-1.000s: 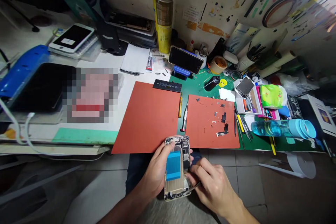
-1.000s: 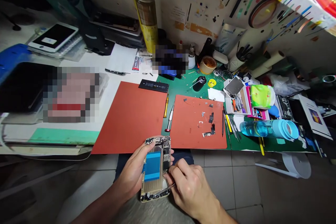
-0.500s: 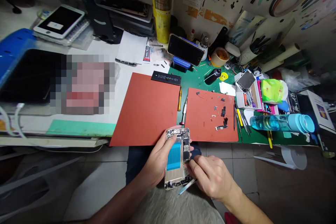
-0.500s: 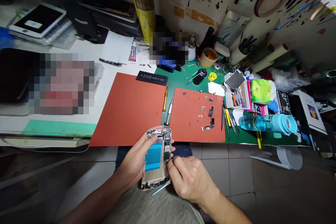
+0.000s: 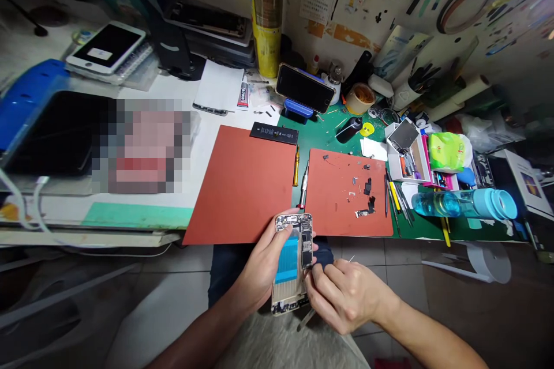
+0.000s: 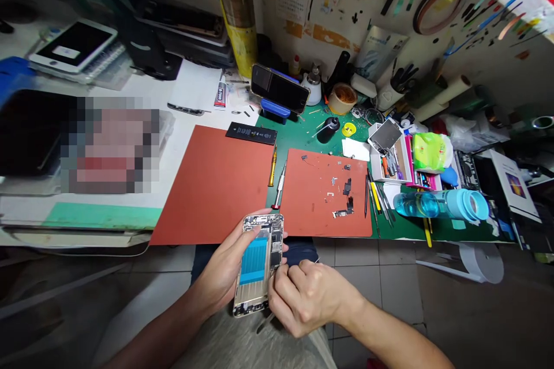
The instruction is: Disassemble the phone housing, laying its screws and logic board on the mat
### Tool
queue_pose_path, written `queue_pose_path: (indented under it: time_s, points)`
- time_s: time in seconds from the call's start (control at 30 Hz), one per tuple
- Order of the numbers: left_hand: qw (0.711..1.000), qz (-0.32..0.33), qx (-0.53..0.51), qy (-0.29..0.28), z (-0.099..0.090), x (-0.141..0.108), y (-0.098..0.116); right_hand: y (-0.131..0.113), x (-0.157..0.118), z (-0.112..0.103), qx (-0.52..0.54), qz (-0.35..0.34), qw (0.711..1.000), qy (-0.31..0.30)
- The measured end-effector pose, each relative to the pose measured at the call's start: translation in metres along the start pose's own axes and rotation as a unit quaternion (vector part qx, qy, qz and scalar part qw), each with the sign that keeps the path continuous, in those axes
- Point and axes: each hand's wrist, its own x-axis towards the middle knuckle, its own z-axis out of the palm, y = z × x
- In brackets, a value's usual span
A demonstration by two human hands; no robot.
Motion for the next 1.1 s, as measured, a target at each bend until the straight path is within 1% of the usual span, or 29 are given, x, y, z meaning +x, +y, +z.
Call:
queue_pose_path:
  time_s: [0.17, 0.33, 0.57, 0.73, 0.9, 1.0, 1.1]
  points:
    - [1.0, -0.001, 0.0, 0.003, -0.002, 0.002, 0.0, 0.004, 0.001, 0.001, -0.018, -0.017, 1.0, 0.005]
    - [1.0, 0.002, 0.012, 0.012, -0.002, 0.006, 0.001, 0.005, -0.003, 0.004, -0.042, -0.021, 0.998, 0.037]
    - [0.999, -0.002, 0.021, 0.035, -0.001, 0.008, -0.001, 0.003, -0.005, 0.006, -0.063, 0.01, 0.994, 0.085]
    - [0.999, 0.022, 0.012, 0.036, 0.001, 0.006, -0.003, -0.002, -0.007, 0.011, -0.072, 0.049, 0.991, 0.099]
    - [0.999, 0.019, -0.002, 0.045, 0.002, 0.004, -0.004, -0.004, -0.004, 0.018, -0.085, 0.08, 0.987, 0.114]
    - [0.997, 0.037, 0.017, 0.059, 0.002, 0.004, -0.003, -0.003, -0.001, 0.014, -0.1, 0.086, 0.982, 0.138]
    - [0.996, 0.036, 0.041, 0.073, 0.001, 0.004, -0.002, 0.002, -0.001, 0.007, -0.136, 0.097, 0.973, 0.162]
